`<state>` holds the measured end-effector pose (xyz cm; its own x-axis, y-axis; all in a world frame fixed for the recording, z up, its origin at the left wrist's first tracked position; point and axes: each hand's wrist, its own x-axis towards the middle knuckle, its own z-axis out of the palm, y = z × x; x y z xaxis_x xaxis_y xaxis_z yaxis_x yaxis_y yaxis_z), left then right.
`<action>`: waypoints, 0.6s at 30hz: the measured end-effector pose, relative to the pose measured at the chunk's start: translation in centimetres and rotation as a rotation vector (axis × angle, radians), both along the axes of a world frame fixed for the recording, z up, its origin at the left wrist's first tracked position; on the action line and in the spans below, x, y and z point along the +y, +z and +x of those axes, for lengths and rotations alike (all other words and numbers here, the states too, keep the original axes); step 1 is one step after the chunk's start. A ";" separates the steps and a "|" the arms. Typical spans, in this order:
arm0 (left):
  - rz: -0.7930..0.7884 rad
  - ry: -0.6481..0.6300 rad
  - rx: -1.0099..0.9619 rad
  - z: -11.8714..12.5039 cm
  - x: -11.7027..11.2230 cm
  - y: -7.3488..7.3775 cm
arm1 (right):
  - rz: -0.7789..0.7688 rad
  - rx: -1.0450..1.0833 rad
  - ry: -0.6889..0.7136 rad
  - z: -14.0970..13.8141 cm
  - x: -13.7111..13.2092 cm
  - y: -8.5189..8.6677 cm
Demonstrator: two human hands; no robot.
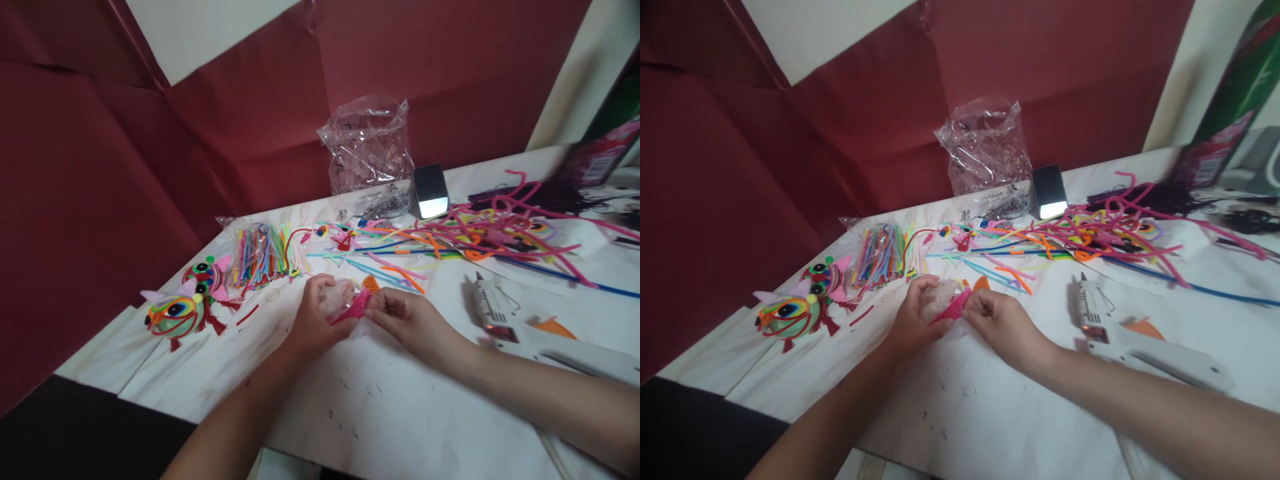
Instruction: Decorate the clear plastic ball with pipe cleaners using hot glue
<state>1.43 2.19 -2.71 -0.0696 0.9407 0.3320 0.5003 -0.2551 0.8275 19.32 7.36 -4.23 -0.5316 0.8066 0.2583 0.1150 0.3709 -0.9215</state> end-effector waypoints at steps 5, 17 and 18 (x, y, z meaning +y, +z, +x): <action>0.007 -0.014 -0.035 0.1 0.0 0.1 | 0.005 0.002 0.012 0.1 -0.2 0.0; 0.023 -0.027 0.023 -0.1 0.1 0.0 | 0.011 0.038 0.018 0.0 -0.3 -0.1; 0.013 -0.032 0.010 -0.1 0.1 0.1 | 0.008 0.033 0.018 0.0 -0.2 0.0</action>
<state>1.30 2.28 -2.64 -0.0365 0.9381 0.3446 0.5002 -0.2813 0.8189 19.34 7.14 -4.26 -0.5366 0.7951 0.2826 0.0776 0.3800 -0.9217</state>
